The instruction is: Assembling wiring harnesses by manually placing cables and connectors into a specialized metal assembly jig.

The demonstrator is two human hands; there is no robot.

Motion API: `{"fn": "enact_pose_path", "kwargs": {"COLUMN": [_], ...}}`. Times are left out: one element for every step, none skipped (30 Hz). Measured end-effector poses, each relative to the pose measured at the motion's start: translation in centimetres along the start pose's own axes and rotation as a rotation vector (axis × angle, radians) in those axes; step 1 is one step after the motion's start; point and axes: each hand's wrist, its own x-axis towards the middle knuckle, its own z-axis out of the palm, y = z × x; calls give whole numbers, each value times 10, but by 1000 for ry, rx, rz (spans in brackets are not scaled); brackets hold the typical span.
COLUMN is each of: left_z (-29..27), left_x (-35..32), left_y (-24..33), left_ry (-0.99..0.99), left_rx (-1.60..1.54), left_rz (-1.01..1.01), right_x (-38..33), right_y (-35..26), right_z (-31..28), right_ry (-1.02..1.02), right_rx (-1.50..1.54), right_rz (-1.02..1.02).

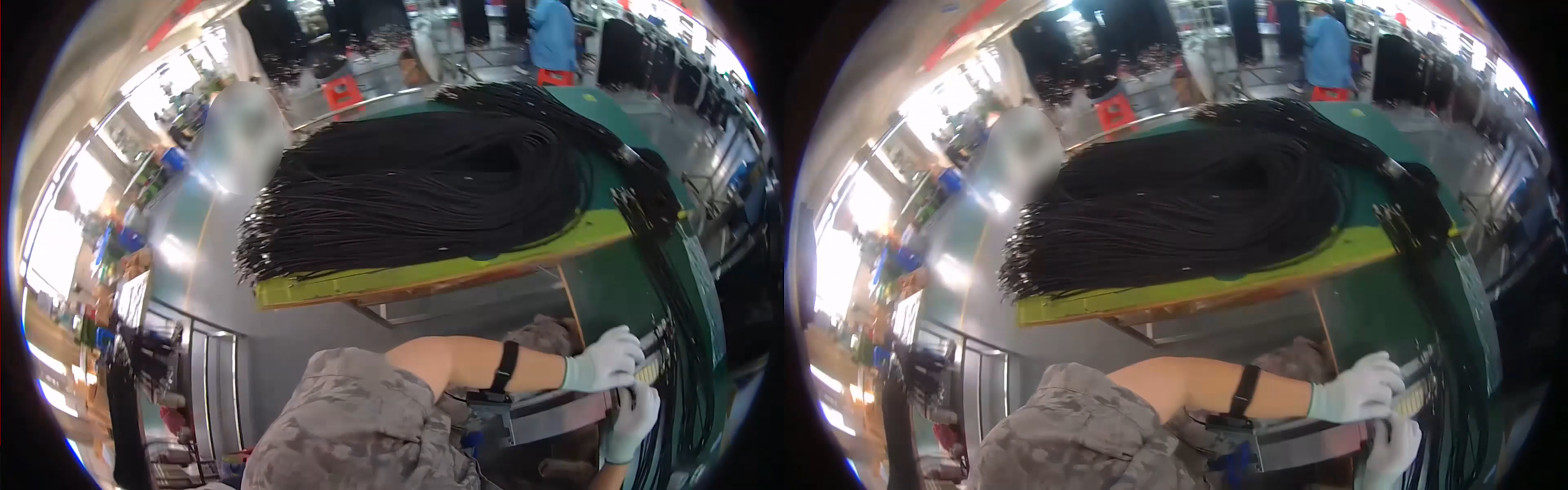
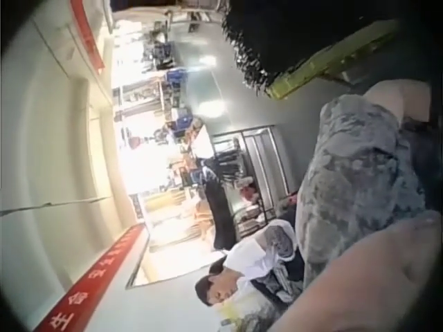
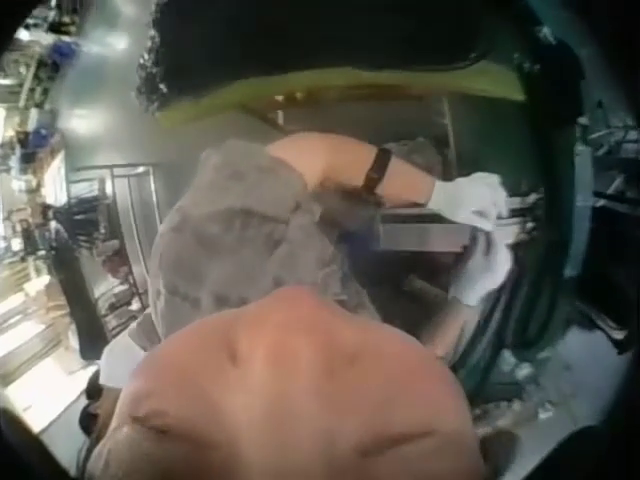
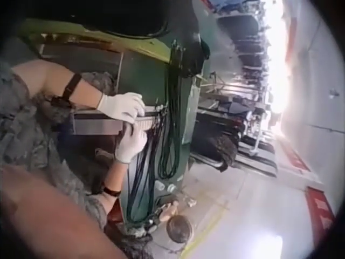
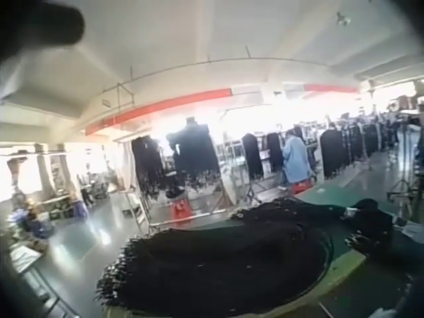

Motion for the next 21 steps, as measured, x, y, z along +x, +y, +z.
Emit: {"fn": "enact_pose_path", "kwargs": {"left_z": [-11, -23, -30, -42, -57, -63, -72, -62, -57, -53, -45, -47, -46, -44, -44, -44, -43, -45, -46, -47, -48], "left_x": [9, 21, 21, 26, 30, 23, 19, 17, 15, 15, 15, 18, 18, 17, 17, 18, 18, 17, 16, 15, 15], "left_y": [-1, 6, -2, -5, -7, -16, -18, -27, -28, -28, -26, -20, -16, -14, -13, -12, -11, -11, -10, -10, -10], "left_ry": [-80, -107, -29, -47, 15, -31, -66, -32, -67, -105, -130, -153, -174, -184, -207, -228, -247, -251, -241, -231, -220], "left_rx": [-85, -16, 69, 155, 151, 253, 406, 263, 216, 184, 131, 159, 190, 177, 165, 157, 150, 155, 157, 158, 158], "left_rz": [7, -49, 24, -65, -160, -93, -111, -130, -178, -228, -216, -222, -233, -229, -252, -275, -298, -300, -288, -276, -263], "right_x": [1, 0, 3, -1, 4, 4, 13, 11, 9, 4, -2, -3, -6, -9, -13, -15, -16, -16, -16, -16, -16], "right_y": [2, -1, 1, 22, 21, 28, 16, 20, 27, 30, 33, 31, 33, 34, 35, 35, 35, 34, 33, 32, 30], "right_z": [1, -3, -4, 0, -2, 4, 4, -2, -2, -6, -14, -18, -20, -22, -24, -26, -28, -27, -27, -27, -27], "right_ry": [38, 29, 34, 56, 20, 25, 28, 27, 49, 63, 75, 50, 19, -14, -11, -7, -2, 0, 0, -4, -8], "right_rx": [12, 62, 105, 96, 162, 188, 205, 130, 68, 16, -17, -62, -104, -141, -143, -153, -163, -167, -161, -161, -162], "right_rz": [-18, 80, 189, 103, 169, 125, 137, 141, 109, 70, 118, 118, 116, 107, 118, 111, 102, 89, 89, 88, 88]}}
